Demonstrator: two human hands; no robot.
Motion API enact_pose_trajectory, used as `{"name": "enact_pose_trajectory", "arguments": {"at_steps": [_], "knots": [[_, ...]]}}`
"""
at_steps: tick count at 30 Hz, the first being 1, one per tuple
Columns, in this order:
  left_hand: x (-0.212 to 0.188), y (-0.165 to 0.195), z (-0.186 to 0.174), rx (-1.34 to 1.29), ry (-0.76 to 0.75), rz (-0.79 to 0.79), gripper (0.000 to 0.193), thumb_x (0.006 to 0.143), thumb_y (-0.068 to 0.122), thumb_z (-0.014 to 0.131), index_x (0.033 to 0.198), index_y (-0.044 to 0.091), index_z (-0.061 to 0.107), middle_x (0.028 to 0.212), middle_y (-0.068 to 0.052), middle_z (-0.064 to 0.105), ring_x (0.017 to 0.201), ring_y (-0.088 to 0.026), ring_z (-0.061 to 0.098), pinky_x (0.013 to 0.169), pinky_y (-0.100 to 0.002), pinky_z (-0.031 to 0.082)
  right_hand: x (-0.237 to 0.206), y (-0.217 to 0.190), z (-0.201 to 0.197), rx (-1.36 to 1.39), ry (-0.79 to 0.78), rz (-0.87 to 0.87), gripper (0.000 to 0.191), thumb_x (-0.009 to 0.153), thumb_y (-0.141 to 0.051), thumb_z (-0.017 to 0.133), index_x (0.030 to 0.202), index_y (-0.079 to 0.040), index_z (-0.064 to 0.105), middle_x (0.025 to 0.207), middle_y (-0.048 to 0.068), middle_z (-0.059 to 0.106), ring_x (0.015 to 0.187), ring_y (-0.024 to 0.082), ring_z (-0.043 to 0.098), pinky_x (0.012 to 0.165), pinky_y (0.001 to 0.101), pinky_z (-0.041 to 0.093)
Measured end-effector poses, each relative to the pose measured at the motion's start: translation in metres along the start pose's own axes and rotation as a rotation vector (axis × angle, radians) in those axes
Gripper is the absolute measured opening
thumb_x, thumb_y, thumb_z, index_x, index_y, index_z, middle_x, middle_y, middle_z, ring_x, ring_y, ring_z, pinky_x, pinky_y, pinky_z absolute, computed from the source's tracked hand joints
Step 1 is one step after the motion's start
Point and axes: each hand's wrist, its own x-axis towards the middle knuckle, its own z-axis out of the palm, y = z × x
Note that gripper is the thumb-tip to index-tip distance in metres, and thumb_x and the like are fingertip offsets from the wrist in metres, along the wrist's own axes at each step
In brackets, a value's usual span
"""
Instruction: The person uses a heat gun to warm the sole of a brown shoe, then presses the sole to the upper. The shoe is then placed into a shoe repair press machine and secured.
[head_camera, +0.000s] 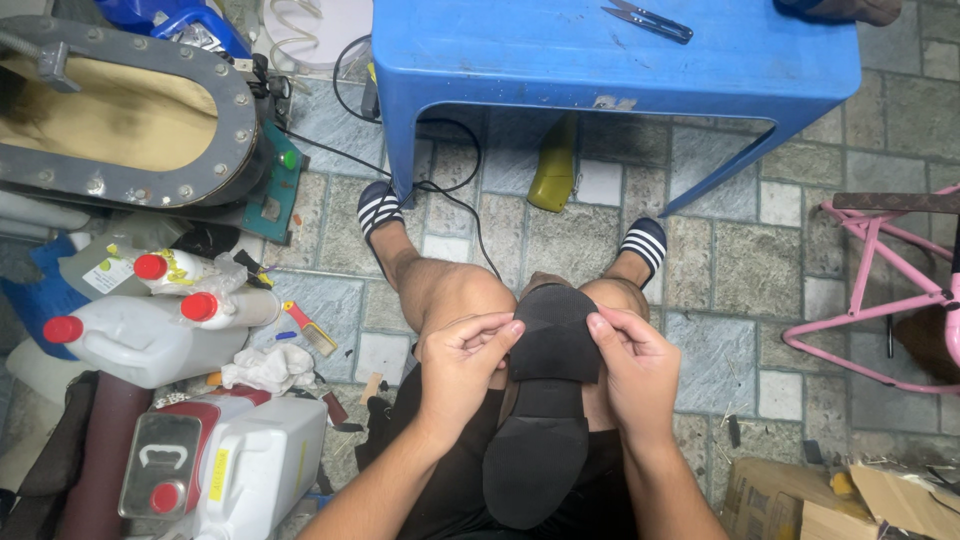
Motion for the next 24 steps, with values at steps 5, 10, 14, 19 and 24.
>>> {"name": "enact_pose_trajectory", "arguments": {"at_steps": [5, 10, 14, 19, 24], "knots": [[0.0008, -0.0010, 0.0009, -0.004, 0.002, -0.001, 0.022, 0.090, 0.011, 0.079, 0.106, -0.003, 0.080, 0.082, -0.004, 0.078, 0.068, -0.002, 0.066, 0.060, -0.018, 0.053, 0.0004, 0.0017, -0.0021, 0.019, 0.002, 0.019, 0.021, 0.098, 0.001, 0.067, 0.115, 0.011, 0.070, 0.105, 0.013, 0.076, 0.094, 0.013, 0.071, 0.087, 0.0245, 0.057], [0.0006, -0.0008, 0.0009, 0.062, 0.022, 0.001, 0.022, 0.089, 0.013, 0.079, 0.105, -0.001, 0.080, 0.079, -0.003, 0.078, 0.064, -0.002, 0.066, 0.058, -0.017, 0.054, 0.0005, 0.0010, -0.0031, -0.005, -0.005, 0.020, 0.022, 0.098, 0.000, 0.067, 0.116, 0.011, 0.071, 0.105, 0.014, 0.076, 0.094, 0.013, 0.072, 0.087, 0.0246, 0.057], [0.0010, -0.0005, 0.0006, 0.070, 0.028, 0.003, 0.022, 0.088, 0.014, 0.080, 0.104, -0.001, 0.081, 0.077, -0.003, 0.077, 0.062, -0.002, 0.064, 0.057, -0.017, 0.053, -0.0005, -0.0003, -0.0023, -0.021, 0.000, 0.014, 0.022, 0.097, 0.000, 0.068, 0.116, 0.011, 0.071, 0.105, 0.014, 0.076, 0.094, 0.014, 0.072, 0.087, 0.0246, 0.057], [0.0007, -0.0011, 0.0007, 0.092, 0.034, 0.009, 0.023, 0.088, 0.014, 0.080, 0.105, -0.002, 0.081, 0.073, -0.002, 0.075, 0.059, -0.002, 0.062, 0.055, -0.017, 0.051, -0.0006, -0.0004, -0.0020, -0.038, 0.010, 0.014, 0.022, 0.097, 0.000, 0.068, 0.116, 0.011, 0.071, 0.105, 0.014, 0.076, 0.094, 0.013, 0.072, 0.087, 0.0244, 0.057], [0.0016, -0.0020, 0.0013, 0.081, 0.033, 0.013, 0.023, 0.088, 0.014, 0.080, 0.104, -0.002, 0.081, 0.073, -0.002, 0.075, 0.059, -0.002, 0.063, 0.055, -0.017, 0.052, -0.0003, 0.0020, -0.0036, -0.026, 0.011, 0.013, 0.022, 0.097, 0.000, 0.068, 0.116, 0.011, 0.071, 0.105, 0.014, 0.076, 0.094, 0.014, 0.072, 0.087, 0.0246, 0.057]]}}
